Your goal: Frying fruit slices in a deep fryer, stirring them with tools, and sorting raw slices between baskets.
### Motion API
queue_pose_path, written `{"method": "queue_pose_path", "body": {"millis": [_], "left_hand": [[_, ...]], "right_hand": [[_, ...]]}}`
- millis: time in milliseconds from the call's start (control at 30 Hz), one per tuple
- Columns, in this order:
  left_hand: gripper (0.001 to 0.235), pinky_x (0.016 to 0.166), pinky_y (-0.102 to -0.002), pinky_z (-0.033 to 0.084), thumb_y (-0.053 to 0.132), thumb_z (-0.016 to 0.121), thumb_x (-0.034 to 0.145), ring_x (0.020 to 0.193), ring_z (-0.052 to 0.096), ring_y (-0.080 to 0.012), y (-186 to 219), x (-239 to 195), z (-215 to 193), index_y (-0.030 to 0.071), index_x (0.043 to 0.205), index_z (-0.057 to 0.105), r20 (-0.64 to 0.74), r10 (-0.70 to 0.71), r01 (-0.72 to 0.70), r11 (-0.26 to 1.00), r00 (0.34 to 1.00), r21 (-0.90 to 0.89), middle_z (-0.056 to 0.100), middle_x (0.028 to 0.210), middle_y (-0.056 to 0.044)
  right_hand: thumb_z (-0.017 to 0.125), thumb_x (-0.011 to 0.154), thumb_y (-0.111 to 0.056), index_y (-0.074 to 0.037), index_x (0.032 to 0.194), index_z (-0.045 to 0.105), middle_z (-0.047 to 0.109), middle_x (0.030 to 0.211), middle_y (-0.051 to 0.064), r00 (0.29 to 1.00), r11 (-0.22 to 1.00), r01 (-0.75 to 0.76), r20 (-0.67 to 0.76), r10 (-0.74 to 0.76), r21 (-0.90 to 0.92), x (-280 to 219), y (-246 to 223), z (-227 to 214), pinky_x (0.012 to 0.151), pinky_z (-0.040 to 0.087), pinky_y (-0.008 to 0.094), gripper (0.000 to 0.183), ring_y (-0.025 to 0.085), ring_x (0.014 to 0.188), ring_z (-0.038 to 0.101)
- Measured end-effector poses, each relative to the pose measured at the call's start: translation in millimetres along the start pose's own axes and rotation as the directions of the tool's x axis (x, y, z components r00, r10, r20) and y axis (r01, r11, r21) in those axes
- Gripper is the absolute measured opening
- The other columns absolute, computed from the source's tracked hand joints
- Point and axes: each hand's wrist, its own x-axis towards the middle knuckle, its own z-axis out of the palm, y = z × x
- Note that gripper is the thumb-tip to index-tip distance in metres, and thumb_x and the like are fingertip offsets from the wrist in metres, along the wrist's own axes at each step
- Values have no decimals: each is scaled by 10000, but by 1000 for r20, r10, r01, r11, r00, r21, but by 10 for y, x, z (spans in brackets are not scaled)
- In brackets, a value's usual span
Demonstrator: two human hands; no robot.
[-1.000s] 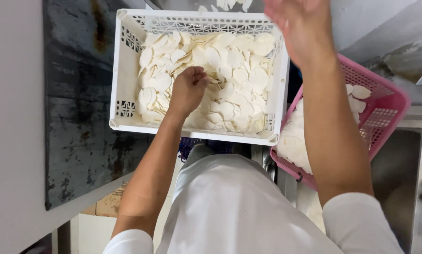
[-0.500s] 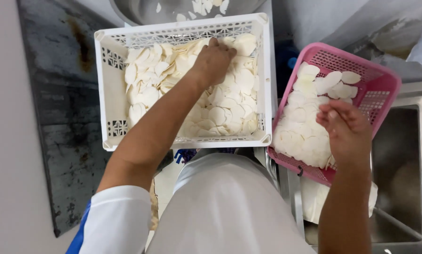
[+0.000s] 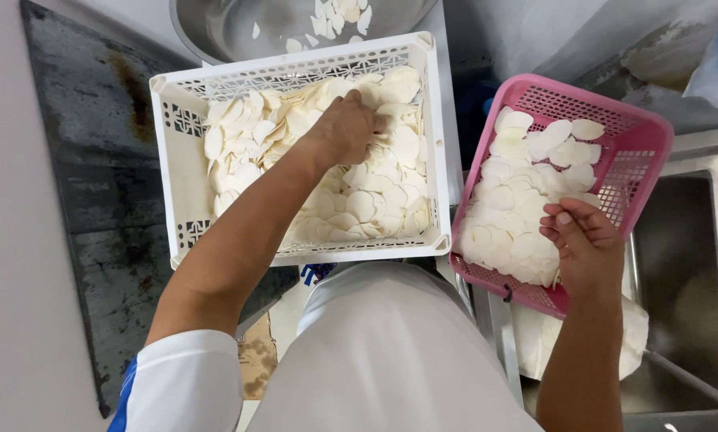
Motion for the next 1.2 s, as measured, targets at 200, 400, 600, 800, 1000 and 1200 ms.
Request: {"method": "queue_pose_path", "body": {"millis": [200,400,600,800,1000,1200], "left_hand": [[153,840,-423,419,162,660,802,898,487,-312,-102,-341,-35,154,935,586,-202,102,-140,973,974,-183,597,829,-54],[170,713,-243,506,107,776,857,762,613,-123,280,-671,-262,104,944,629,-387,-160,-361,172,908,-917,605,820,14],[297,643,-362,686,28,748,842,785,774,-233,1166,-456,-113,46,1088,583,-295,-161,-333,-560,942,-759,734,914,-120],[364,621,-362,691,178,783,904,718,741,-182,1769,-374,-202,24,1169,588,-291,-86,-303,-316,953,-899,691,845,-99],[424,658,-357,687,95,820,854,806,727,-187,1910,-218,14,28,1224,622,-300,-1,-295,-185,954,-937,701,912,-111],[388,623,-329,642,37,803,828,798,696,-195,2075,-243,29,31,1191,667,-298,61,-296,-39,953,-955,698,899,-113]], "right_hand": [[592,1068,-47,-81,1280,640,710,1167,83,992,997,77,96,-77,1,72,-82,147,948,612,307,220,175,1031,691],[602,1044,-23,-12,1287,614,712,1141,139,963,978,139,208,-169,154,169,-124,408,917,633,339,244,188,997,715],[646,1021,-71,65,1229,607,701,1024,193,919,947,262,252,-303,184,133,-367,848,773,669,381,251,210,861,725],[855,872,-63,66,1175,575,634,907,154,912,928,369,169,-373,58,140,-371,731,709,640,330,431,173,767,656],[686,1012,-73,77,1148,602,656,897,169,955,961,253,129,-267,111,64,-267,346,710,660,357,219,202,780,695],[786,944,-61,47,1162,596,642,889,101,951,947,297,53,-305,123,98,-108,146,687,622,289,310,127,775,654]]}}
